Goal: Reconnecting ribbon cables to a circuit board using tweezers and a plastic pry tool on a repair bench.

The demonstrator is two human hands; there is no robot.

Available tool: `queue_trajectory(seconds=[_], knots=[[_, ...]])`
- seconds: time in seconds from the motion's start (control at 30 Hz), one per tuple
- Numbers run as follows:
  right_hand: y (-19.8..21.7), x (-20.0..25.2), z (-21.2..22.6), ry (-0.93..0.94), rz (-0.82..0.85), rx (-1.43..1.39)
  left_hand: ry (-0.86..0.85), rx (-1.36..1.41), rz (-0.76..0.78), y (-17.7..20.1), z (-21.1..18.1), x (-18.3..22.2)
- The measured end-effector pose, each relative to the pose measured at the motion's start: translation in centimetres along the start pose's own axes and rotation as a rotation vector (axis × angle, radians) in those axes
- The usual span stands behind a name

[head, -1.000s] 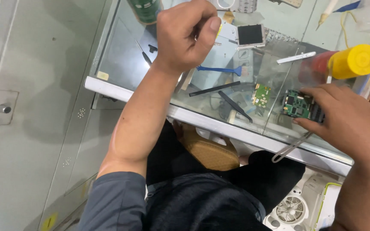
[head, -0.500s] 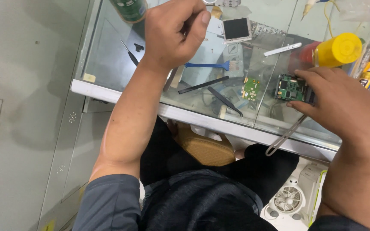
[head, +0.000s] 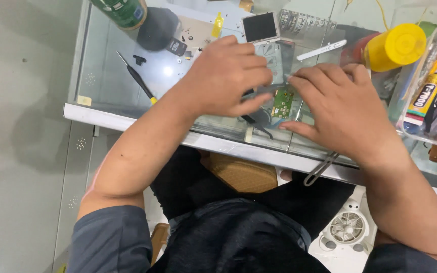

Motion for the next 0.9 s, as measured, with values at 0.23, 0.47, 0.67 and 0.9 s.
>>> queue_trajectory(seconds=[0.23,0.47,0.67,0.9], knots=[[-1.6,-0.5,0.3,0.059,-0.145,-0.016,0.006,-0.009,0.035,0.0,-0.5,-0.9],[-1.3,-0.2,-1.9,0.105,0.057,-0.550,0.053,0.077,-0.049,1.9,-1.0,-2.6],[-3.1,1.8,-2.9,0.416,-0.295,-1.838,0.115,0.604,0.081,4.7,-2.9,-5.2],[-4.8,1.8,-2.7,0.451,-0.365,-2.310,0.019,0.958,-0.118,2.0,-3.7,-5.6]])
Point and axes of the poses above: each hand's wrist, its own x-axis away from the middle knuckle, its own y-axis out of the back of the hand, z = x × y, the point moved 1 cm from there along -x, towards the middle knuckle, and after that the axes turned 15 degrees about z, right-handed, at the moved point
